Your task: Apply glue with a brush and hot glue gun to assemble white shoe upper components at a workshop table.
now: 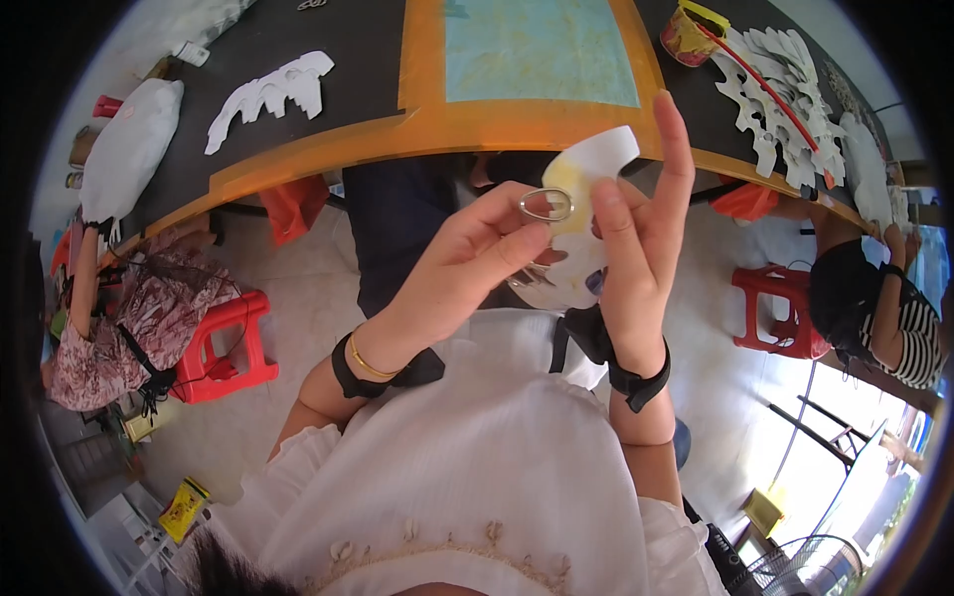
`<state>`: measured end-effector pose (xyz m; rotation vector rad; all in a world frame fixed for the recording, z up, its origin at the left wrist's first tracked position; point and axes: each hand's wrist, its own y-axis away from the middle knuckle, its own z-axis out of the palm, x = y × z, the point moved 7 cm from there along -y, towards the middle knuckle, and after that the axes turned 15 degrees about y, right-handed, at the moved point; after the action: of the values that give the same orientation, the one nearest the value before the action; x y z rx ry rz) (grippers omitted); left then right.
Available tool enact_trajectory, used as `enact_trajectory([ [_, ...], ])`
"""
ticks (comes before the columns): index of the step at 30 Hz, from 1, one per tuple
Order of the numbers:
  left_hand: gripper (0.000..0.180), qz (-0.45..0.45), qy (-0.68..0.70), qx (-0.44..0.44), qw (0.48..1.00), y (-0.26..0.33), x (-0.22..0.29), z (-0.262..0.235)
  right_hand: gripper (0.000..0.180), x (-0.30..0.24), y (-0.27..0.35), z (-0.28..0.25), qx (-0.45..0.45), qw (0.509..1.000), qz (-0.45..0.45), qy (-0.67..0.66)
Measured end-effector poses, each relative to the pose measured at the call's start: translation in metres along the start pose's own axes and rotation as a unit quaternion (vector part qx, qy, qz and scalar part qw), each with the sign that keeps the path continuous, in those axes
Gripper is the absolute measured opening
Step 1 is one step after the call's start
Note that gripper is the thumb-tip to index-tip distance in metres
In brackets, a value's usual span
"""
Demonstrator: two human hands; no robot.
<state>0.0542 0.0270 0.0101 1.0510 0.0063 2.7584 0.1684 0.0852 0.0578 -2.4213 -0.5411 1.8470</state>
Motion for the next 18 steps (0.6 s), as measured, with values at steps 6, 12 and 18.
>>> enact_trajectory([
  [6,0.025,-0.009,-0.033,-0.031,0.999,0.012,-0.008,0.027,0.069,-0.01,0.022,-0.024,0.038,0.999,-0.01,-0.036],
  [12,0.023,0.005,0.009,0.001,1.0,0.024,-0.012,0.027,0.067,-0.015,0.038,-0.017,-0.004,0.998,-0.01,-0.069],
  [18,0.025,0.024,0.075,0.003,0.997,0.023,-0.001,0.02,0.066,-0.02,0.035,-0.004,0.001,0.999,-0.024,-0.046],
])
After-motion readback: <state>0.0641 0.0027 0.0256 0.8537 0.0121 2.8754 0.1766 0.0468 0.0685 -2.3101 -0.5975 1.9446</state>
